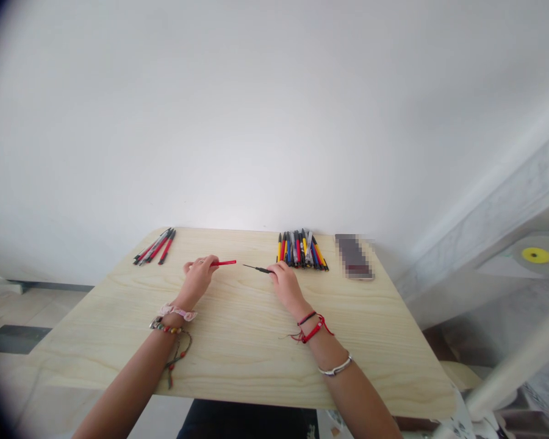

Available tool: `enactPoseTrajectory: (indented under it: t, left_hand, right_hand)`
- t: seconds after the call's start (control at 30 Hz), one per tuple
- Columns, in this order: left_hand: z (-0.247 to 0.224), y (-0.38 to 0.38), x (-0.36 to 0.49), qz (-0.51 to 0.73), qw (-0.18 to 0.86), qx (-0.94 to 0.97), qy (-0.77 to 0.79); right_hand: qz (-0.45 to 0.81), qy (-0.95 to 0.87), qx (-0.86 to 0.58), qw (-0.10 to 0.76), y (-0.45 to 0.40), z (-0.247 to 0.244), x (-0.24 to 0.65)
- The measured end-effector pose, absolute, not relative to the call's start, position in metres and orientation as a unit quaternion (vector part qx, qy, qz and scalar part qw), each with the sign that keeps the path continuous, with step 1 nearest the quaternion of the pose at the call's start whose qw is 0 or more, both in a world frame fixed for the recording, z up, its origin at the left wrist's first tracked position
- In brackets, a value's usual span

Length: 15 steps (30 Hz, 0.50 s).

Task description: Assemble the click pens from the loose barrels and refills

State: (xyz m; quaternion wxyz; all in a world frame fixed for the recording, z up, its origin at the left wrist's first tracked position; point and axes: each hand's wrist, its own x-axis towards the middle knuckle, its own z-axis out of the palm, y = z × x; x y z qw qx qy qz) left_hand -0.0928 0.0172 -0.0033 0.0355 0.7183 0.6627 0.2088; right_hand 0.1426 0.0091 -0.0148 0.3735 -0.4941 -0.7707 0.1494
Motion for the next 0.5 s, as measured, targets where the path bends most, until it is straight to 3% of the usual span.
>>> enactPoseTrajectory:
  t: [0.5]
  left_hand:
    - [-0.0063, 0.0172, -0.0915, 0.218, 0.016, 0.754, 0.62]
  right_hand:
    - [0.143, -0.783, -0.472, 0.378, 0.0064, -0.0145, 0.1382]
